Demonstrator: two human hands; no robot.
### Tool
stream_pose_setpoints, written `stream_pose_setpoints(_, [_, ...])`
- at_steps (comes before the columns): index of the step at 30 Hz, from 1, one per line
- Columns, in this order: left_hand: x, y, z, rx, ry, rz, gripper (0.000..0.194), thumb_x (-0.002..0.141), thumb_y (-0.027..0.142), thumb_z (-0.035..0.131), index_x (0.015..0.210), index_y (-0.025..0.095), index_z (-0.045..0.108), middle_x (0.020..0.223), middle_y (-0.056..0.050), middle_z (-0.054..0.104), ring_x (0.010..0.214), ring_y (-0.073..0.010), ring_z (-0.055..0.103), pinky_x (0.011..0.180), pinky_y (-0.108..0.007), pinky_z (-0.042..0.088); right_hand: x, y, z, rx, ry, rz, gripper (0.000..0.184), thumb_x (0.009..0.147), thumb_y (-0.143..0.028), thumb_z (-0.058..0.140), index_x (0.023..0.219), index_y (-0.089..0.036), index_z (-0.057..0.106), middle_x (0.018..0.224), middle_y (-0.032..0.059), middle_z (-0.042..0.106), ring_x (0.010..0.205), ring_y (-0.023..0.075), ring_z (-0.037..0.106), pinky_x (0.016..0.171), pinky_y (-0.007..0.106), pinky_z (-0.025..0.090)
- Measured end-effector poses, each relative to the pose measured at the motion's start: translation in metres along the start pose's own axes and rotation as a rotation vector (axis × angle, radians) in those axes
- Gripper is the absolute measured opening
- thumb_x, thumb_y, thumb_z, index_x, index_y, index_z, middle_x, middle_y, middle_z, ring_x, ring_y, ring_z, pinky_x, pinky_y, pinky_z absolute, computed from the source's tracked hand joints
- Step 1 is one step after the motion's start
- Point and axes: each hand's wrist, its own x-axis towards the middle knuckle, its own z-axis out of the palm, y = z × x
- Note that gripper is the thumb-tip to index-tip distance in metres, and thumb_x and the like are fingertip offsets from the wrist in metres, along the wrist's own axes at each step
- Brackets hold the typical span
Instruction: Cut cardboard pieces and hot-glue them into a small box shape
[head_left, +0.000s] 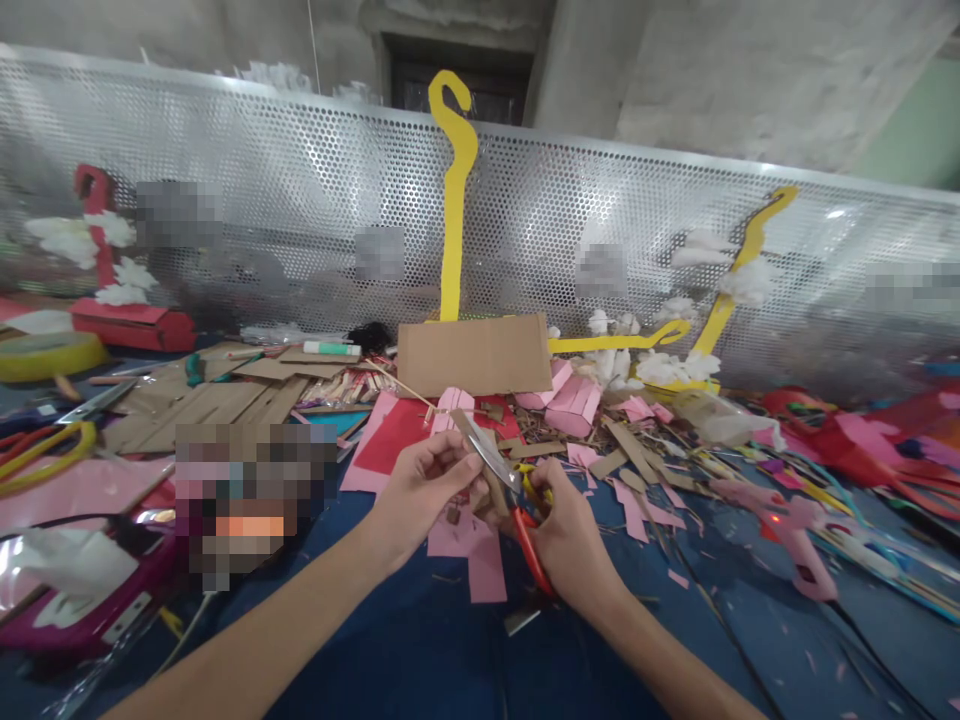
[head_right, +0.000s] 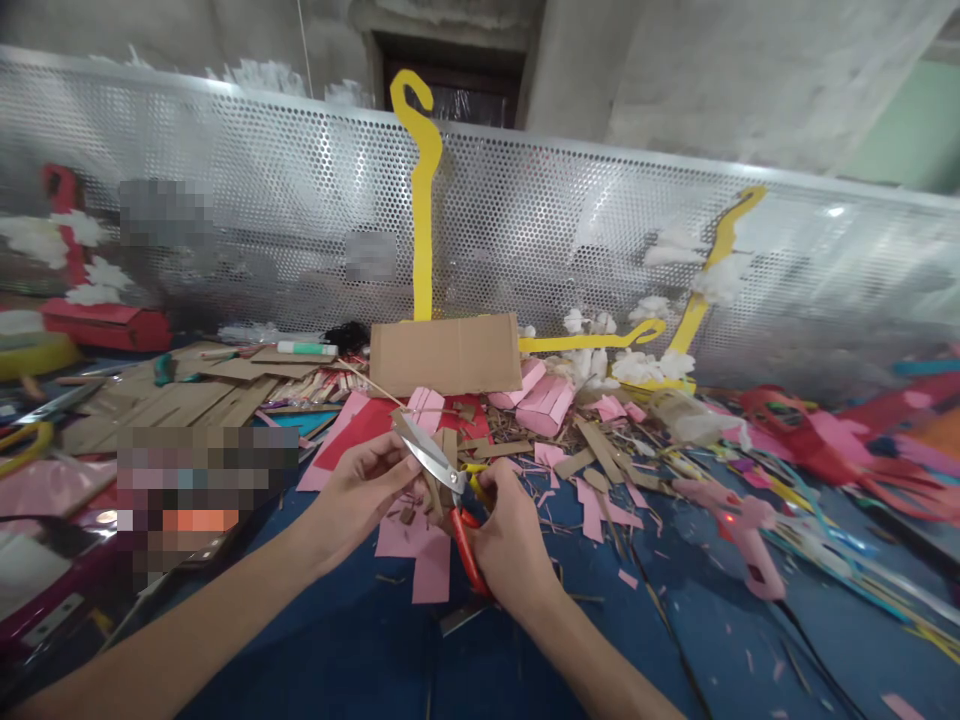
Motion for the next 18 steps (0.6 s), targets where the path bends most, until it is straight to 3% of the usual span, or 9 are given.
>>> stream_pose_setpoints(5, [0.003, 0.002, -0.001, 0.004, 0.040, 0.041, 0.025, 0.086, 0.038, 0.077, 0.095, 0.017, 0.066, 0.071, -0.001, 0.064, 0.059, -0.0122, 0.060, 0.048, -0.022, 0.048, 0.001, -0.001, -0.002, 0.020, -0.022, 0.017, 0.050, 0.070, -0.038, 0.085, 0.083, -0.026, 0.038, 0.075, -0.0054, 0.049, 0.068, 0.0157, 0.045, 0.062, 0.028, 0.040])
stream_pose_setpoints(9, [0.007, 0.011, -0.005, 0.059, 0.109, 0.121, 0.020, 0.083, 0.032, 0.079, 0.088, 0.016, 0.068, 0.081, -0.001, 0.064, 0.070, -0.0114, 0.060, 0.065, -0.023, 0.053, 0.000, -0.003, -0.005, 0.095, -0.074, 0.022, 0.045, 0.075, -0.038, 0.083, 0.091, -0.025, 0.043, 0.081, -0.0039, 0.051, 0.070, 0.0164, 0.049, 0.065, 0.029, 0.043])
stream_pose_setpoints(18, [0.006, 0.015, -0.002, 0.141, 0.153, 0.037, 0.023, 0.083, 0.034, 0.073, 0.075, 0.020, 0.056, 0.078, -0.001, 0.062, 0.069, -0.0157, 0.062, 0.064, -0.031, 0.056, 0.014, 0.011, -0.014, 0.267, -0.025, -0.067, 0.028, 0.087, -0.038, 0.075, 0.094, -0.024, 0.052, 0.083, -0.0029, 0.052, 0.076, 0.0162, 0.051, 0.073, 0.029, 0.045])
